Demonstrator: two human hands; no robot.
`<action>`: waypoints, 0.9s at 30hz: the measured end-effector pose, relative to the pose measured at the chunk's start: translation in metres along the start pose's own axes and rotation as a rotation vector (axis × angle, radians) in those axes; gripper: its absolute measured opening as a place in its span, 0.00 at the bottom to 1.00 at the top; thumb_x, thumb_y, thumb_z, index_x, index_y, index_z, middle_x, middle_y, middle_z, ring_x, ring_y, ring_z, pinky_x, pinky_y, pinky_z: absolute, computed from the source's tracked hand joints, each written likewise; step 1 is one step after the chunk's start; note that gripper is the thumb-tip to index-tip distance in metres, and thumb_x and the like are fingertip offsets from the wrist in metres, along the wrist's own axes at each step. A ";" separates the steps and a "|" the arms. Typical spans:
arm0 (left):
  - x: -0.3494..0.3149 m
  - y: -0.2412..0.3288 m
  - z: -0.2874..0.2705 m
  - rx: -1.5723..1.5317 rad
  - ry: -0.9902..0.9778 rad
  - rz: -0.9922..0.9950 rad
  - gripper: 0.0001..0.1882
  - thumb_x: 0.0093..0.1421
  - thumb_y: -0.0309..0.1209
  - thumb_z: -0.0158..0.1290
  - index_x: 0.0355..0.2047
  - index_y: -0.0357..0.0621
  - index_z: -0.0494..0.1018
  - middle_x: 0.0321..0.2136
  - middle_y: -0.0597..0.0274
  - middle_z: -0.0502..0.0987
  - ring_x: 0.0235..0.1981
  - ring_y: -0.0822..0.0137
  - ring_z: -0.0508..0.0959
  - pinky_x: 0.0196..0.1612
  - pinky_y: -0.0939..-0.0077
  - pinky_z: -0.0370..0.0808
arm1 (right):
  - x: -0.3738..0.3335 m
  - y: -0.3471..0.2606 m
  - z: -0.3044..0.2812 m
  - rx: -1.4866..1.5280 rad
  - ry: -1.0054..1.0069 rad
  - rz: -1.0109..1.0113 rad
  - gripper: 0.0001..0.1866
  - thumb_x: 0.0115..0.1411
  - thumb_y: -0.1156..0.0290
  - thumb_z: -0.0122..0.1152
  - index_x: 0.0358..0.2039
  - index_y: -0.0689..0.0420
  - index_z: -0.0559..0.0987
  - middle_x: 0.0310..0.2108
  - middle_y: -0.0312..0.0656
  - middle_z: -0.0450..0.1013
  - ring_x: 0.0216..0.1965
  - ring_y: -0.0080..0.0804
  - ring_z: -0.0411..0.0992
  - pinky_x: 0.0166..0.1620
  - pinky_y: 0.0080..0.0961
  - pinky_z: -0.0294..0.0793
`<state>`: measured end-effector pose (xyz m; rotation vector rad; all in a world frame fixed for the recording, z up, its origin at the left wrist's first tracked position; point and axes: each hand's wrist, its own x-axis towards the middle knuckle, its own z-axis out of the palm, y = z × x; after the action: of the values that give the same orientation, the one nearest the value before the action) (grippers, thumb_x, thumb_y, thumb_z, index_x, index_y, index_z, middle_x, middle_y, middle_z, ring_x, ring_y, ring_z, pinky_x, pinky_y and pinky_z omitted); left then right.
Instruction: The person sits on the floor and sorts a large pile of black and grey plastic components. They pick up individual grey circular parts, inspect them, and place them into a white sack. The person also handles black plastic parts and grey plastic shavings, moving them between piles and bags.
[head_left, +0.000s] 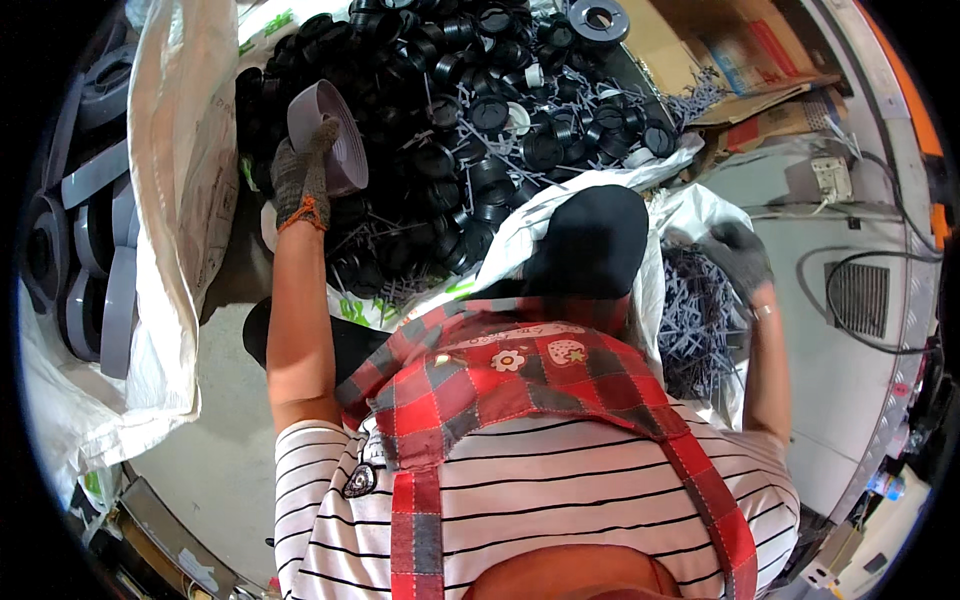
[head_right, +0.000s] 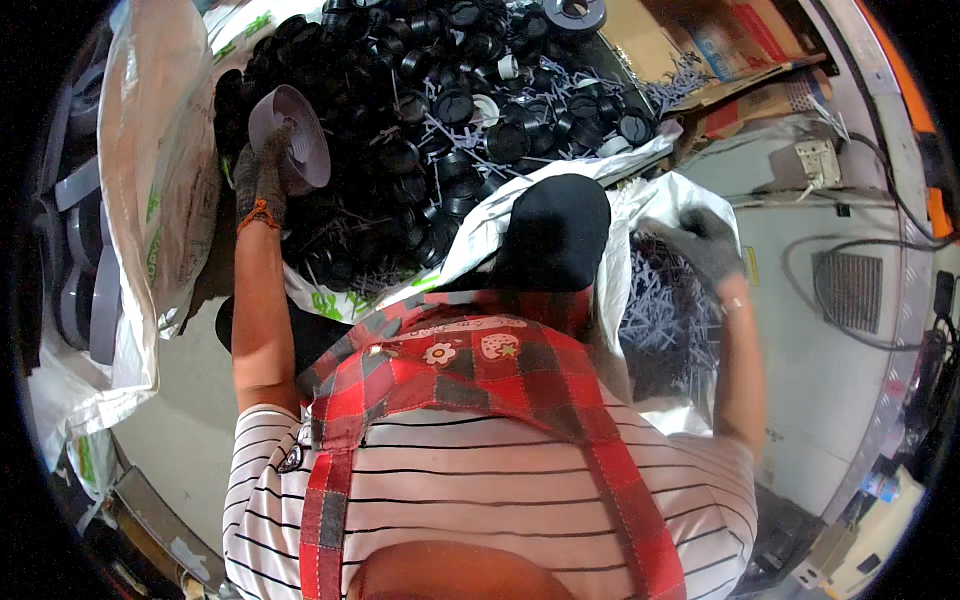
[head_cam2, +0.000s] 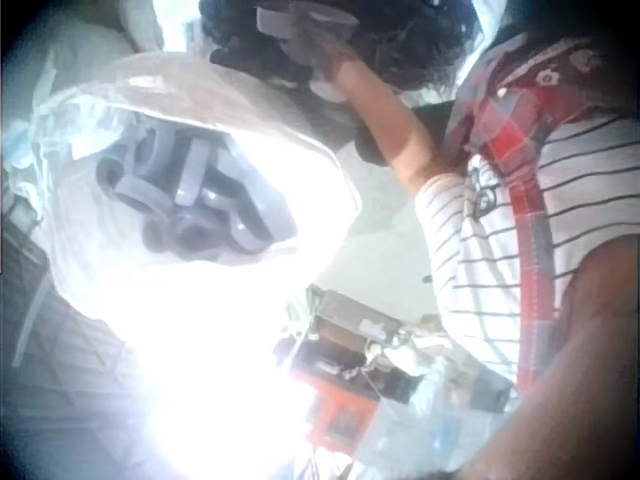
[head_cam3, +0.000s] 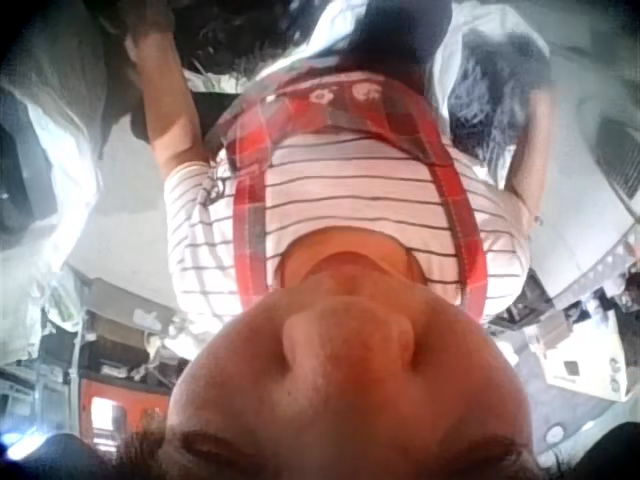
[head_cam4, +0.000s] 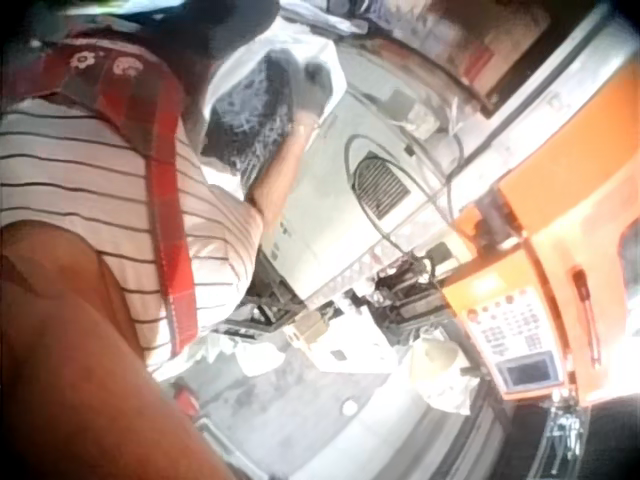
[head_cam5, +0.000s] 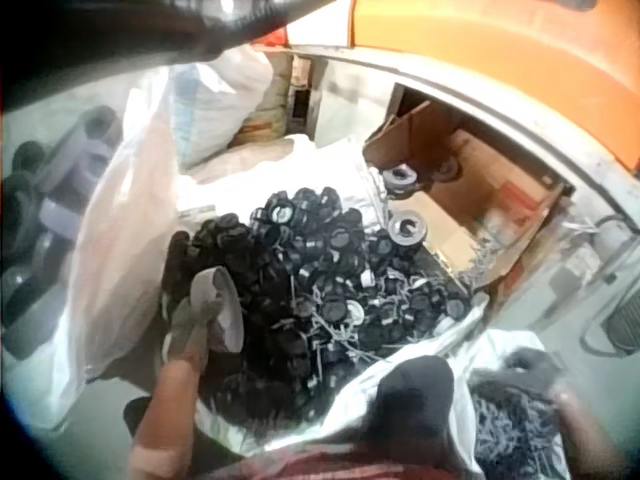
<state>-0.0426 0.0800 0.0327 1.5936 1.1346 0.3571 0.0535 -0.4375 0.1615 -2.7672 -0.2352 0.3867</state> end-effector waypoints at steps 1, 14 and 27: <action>0.006 -0.007 0.000 -0.022 -0.003 -0.006 0.45 0.36 0.53 0.64 0.49 0.34 0.67 0.44 0.46 0.72 0.43 0.54 0.74 0.44 0.60 0.72 | 0.028 -0.021 0.016 0.204 -0.106 -0.175 0.23 0.47 0.57 0.66 0.36 0.61 0.75 0.31 0.41 0.73 0.35 0.25 0.69 0.42 0.23 0.68; 0.017 -0.012 0.016 -0.040 -0.100 -0.047 0.37 0.45 0.44 0.62 0.50 0.32 0.65 0.43 0.49 0.72 0.42 0.59 0.73 0.44 0.67 0.70 | 0.356 -0.119 0.309 -0.221 -0.439 -0.288 0.57 0.26 0.38 0.69 0.54 0.62 0.65 0.53 0.54 0.64 0.55 0.45 0.62 0.54 0.31 0.63; 0.002 -0.010 0.024 -0.009 -0.058 -0.008 0.27 0.52 0.39 0.56 0.47 0.33 0.68 0.42 0.53 0.73 0.43 0.64 0.72 0.48 0.71 0.68 | 0.326 -0.123 0.165 -0.303 0.085 -0.545 0.30 0.43 0.57 0.65 0.47 0.54 0.71 0.50 0.46 0.67 0.51 0.41 0.65 0.54 0.35 0.64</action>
<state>-0.0290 0.0671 0.0148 1.5818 1.0930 0.3084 0.3008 -0.2057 -0.0222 -2.8350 -1.0705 0.0943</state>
